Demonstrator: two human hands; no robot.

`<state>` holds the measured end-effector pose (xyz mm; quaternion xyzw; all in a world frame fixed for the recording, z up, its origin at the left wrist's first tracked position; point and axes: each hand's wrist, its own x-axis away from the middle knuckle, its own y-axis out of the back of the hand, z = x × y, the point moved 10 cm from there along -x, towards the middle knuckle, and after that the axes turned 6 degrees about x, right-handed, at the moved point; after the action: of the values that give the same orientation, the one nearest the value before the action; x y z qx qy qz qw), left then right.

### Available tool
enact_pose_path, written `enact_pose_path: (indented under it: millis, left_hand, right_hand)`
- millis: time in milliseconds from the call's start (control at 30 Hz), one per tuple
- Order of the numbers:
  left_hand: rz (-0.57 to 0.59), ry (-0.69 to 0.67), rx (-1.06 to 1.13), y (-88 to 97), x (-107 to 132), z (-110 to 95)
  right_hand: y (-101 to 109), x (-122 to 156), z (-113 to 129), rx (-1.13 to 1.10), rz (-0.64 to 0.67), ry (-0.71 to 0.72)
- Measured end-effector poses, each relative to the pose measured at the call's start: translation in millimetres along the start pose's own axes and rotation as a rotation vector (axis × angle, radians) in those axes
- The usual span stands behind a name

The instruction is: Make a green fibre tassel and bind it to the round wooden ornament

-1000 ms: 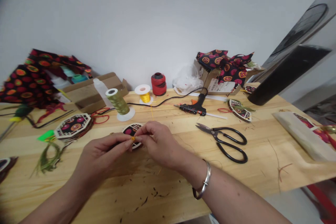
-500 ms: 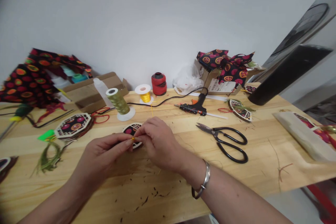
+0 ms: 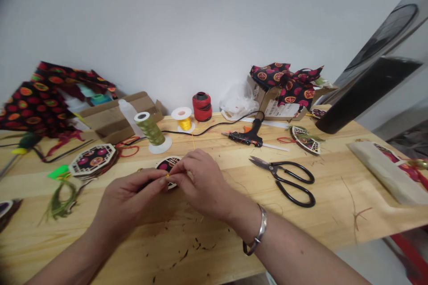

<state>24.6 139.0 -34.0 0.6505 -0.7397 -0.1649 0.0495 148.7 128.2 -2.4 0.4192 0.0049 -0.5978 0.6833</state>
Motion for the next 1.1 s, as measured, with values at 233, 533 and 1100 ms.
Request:
enact_pose_path:
  millis: [233,533,1100]
  left_hand:
    - [-0.063,-0.215,-0.133,4.0,5,-22]
    - [-0.073,-0.292,-0.19,2.0,6,-29]
    - [-0.05,0.185,0.149,3.6,1,16]
  right_hand:
    - [1,0,0,0.025,-0.005,0.008]
    - [1,3,8,0.16,-0.018,0.069]
    - [-1,-1,-14,-0.12,0.011,-0.18]
